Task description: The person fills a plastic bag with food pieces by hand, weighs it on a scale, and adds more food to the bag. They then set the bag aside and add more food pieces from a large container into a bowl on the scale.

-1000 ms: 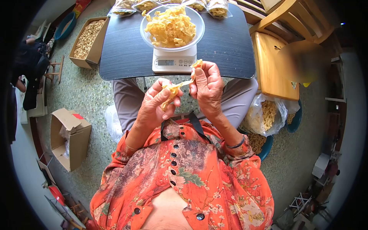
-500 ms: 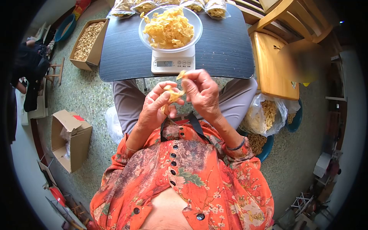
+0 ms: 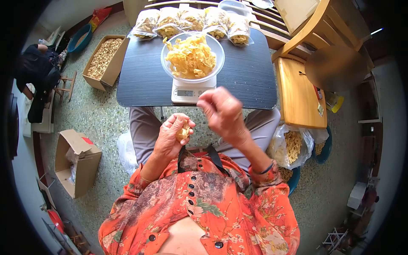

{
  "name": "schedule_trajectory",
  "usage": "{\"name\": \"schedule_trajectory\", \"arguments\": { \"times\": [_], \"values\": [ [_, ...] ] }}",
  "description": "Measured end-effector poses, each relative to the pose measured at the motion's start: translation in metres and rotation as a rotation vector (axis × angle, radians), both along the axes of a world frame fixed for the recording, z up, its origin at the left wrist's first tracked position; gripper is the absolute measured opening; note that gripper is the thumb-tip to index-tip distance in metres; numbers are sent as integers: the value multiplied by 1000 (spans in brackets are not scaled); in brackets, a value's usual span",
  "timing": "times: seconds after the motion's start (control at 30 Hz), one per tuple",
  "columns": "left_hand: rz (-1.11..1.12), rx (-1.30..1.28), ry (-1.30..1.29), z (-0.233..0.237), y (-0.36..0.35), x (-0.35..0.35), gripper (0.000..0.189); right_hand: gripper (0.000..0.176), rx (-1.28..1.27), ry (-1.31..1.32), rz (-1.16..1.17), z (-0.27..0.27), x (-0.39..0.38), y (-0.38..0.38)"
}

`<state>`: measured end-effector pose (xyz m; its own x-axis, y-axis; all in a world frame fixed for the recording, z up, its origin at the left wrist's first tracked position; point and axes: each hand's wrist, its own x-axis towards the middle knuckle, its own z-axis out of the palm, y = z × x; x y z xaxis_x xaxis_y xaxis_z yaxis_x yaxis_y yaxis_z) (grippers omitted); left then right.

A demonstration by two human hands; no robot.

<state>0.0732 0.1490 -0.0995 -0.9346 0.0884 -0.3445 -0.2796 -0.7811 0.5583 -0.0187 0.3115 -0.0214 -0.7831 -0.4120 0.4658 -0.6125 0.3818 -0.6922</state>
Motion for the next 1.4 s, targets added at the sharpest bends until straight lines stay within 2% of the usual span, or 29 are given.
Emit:
{"name": "schedule_trajectory", "arguments": {
  "times": [0.1,0.13,0.2,0.27,0.37,0.43,0.57,0.7,0.8,0.97,1.03,1.4],
  "values": [
    [-18,-21,12,5,-3,1,15,13,-2,49,-96,29,-42,8],
    [-33,-21,6,7,-3,1,14,13,-2,51,-97,38,-56,7],
    [-51,-17,-3,9,-4,2,13,11,75,221,-63,53,-81,3],
    [-61,8,-29,10,-3,3,12,9,100,203,-14,60,-95,-4],
    [-72,36,-16,9,-4,4,12,9,76,127,93,57,-110,-17],
    [-87,37,-20,5,-4,5,13,9,172,99,170,55,-111,-27],
    [-108,35,-23,1,-4,6,13,18,298,263,171,47,-111,-49],
    [-120,45,-26,-5,-5,7,13,25,292,429,133,36,-113,-59],
    [-107,43,-38,-3,-8,8,12,31,333,289,130,44,-121,-59],
    [-89,27,-49,-8,-10,8,13,37,491,324,75,43,-115,-65],
    [-92,26,-59,-8,-9,9,13,34,491,376,59,36,-116,-68],
    [-52,12,-74,-19,-11,11,17,24,326,280,21,20,-126,-58]
  ]
}}
